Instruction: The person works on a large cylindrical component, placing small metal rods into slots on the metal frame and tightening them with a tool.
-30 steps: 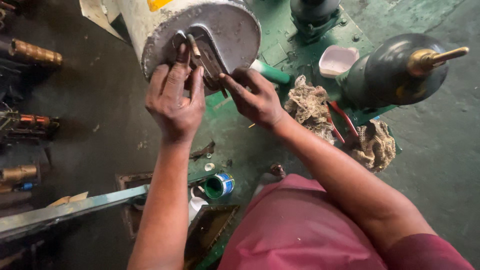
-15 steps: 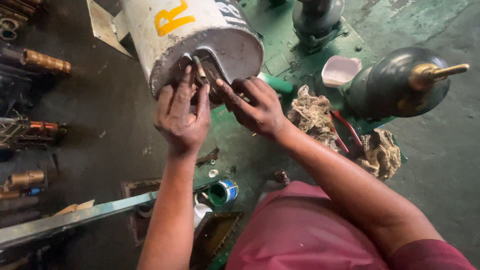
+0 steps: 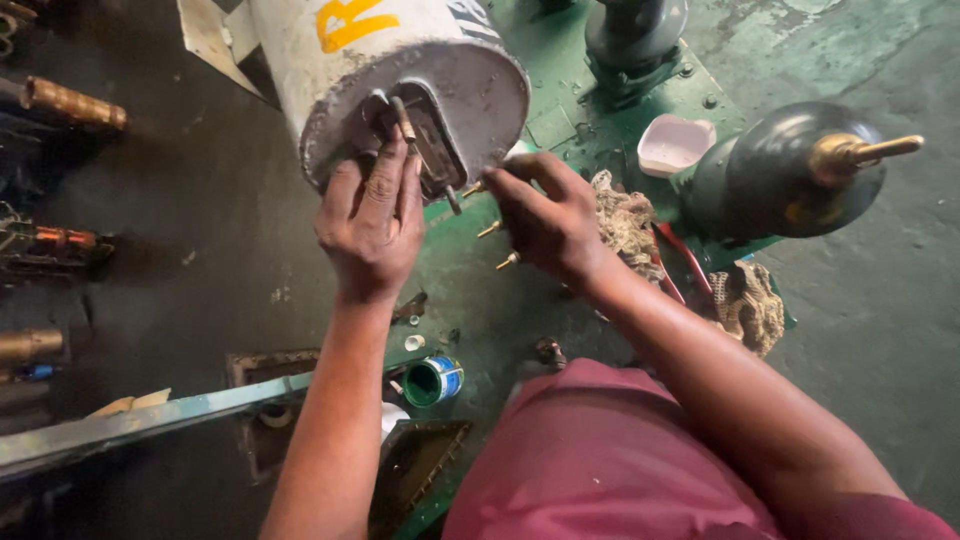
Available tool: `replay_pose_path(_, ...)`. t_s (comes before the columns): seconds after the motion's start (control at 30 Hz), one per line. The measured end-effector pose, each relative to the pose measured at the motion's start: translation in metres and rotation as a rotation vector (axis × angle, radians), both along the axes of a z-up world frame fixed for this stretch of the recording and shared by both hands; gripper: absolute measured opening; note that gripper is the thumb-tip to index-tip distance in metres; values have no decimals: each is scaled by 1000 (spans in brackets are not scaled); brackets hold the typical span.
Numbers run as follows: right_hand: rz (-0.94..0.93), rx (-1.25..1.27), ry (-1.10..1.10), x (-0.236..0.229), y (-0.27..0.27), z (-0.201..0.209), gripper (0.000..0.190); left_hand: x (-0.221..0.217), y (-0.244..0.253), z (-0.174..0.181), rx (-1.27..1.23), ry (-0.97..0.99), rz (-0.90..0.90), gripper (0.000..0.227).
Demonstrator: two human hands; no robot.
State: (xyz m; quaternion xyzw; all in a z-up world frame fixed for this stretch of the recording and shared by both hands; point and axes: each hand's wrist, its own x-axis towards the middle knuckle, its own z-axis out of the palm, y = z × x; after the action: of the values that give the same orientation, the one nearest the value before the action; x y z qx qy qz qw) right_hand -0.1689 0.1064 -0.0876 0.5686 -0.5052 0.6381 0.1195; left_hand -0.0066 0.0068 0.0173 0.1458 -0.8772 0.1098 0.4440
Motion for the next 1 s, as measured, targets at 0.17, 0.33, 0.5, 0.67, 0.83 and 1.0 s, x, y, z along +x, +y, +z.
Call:
replay_pose_path(0.17,-95,174,-97,-8,43,-38,23,3,5,-11,53,-23,43,35)
replay_pose_path(0.33,-73,366,-196,-14,87,-95,20,11,10,-38,53,50,30,32)
replay_pose_path(0.5,-176,694,-214,-23,109,-163,18,37,29,-101,232,1,128,32)
replay_pose_path(0.67,-330,693,-322,-38,121,-213,14,88,68,-204,554,-148,193,32)
replay_pose_path(0.83,-446,740,-381,-59,107,-228,17,162,95,-310,1062,-220,368,41)
replay_pose_path(1.0,-449,736,-117,-46,73,-223,47,222,116,-381,1472,-62,409,44)
